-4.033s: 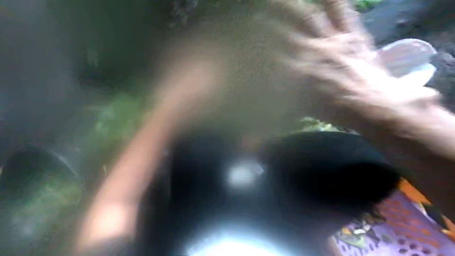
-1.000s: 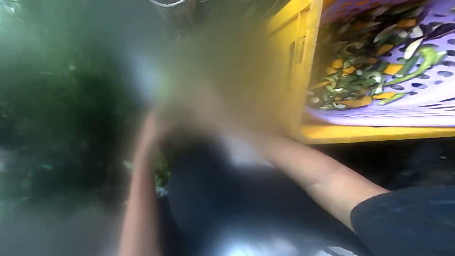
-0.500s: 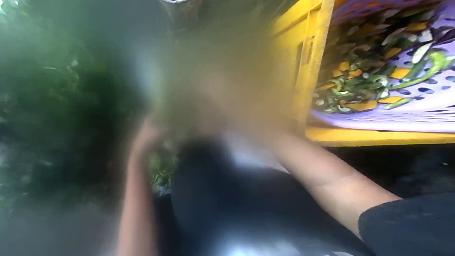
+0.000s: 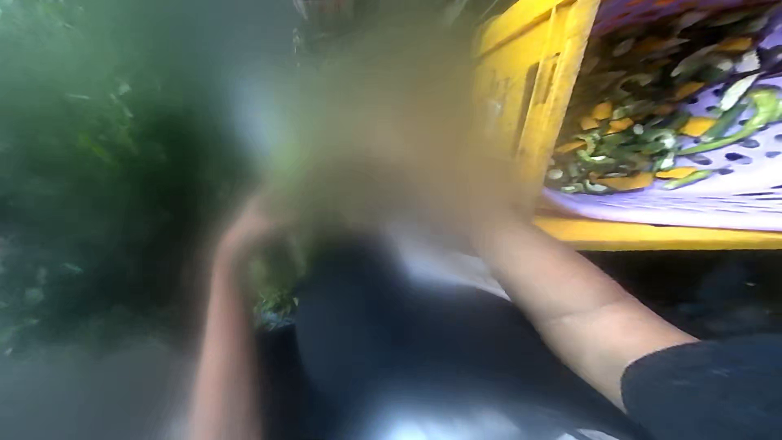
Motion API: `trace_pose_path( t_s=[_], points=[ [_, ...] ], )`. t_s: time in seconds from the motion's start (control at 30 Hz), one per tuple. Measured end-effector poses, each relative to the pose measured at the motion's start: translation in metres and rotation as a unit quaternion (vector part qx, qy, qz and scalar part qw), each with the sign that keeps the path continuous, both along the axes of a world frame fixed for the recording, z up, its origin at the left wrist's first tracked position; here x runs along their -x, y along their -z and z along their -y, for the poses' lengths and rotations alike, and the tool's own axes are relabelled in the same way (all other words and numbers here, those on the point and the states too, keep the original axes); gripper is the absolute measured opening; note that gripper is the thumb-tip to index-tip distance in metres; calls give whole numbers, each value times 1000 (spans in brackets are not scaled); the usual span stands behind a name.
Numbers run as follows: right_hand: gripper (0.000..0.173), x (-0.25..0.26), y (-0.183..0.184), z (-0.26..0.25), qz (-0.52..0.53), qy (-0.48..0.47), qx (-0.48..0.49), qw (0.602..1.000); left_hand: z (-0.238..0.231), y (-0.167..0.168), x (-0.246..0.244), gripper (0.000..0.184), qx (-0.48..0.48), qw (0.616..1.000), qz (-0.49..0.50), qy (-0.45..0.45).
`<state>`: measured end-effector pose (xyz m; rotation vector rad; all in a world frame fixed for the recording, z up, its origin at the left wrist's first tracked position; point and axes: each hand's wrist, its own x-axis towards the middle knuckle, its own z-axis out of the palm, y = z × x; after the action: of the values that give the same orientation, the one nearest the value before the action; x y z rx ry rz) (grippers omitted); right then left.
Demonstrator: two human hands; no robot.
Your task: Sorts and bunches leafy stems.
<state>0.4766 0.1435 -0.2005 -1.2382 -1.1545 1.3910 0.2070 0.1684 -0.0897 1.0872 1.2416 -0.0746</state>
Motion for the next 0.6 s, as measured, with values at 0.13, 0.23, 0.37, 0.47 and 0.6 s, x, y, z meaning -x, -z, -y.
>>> trace_pose_path(
  t_s=[0.13, 0.23, 0.37, 0.47, 0.6],
  points=[
    [15, -33, 8, -6, 293, 109, -75, 947, 0, 2, -1, 65, 13, 1000, -1, 6],
    [20, -38, 9, 2, 472, 170, -67, 863, 0, 7, 1, 55, 3, 1000, 6, -2],
    [32, -29, -40, 22, 439, 155, 42, 884, -1, 4, -5, 54, 14, 1000, -19, -14],
    [56, -13, -53, 30, 295, 145, 19, 944, 1, 3, -8, 55, 9, 1000, -14, -16],
    [90, 29, 10, 23, 284, 168, -14, 944, 17, 7, 3, 51, -75, 995, -29, 53]
  ],
)
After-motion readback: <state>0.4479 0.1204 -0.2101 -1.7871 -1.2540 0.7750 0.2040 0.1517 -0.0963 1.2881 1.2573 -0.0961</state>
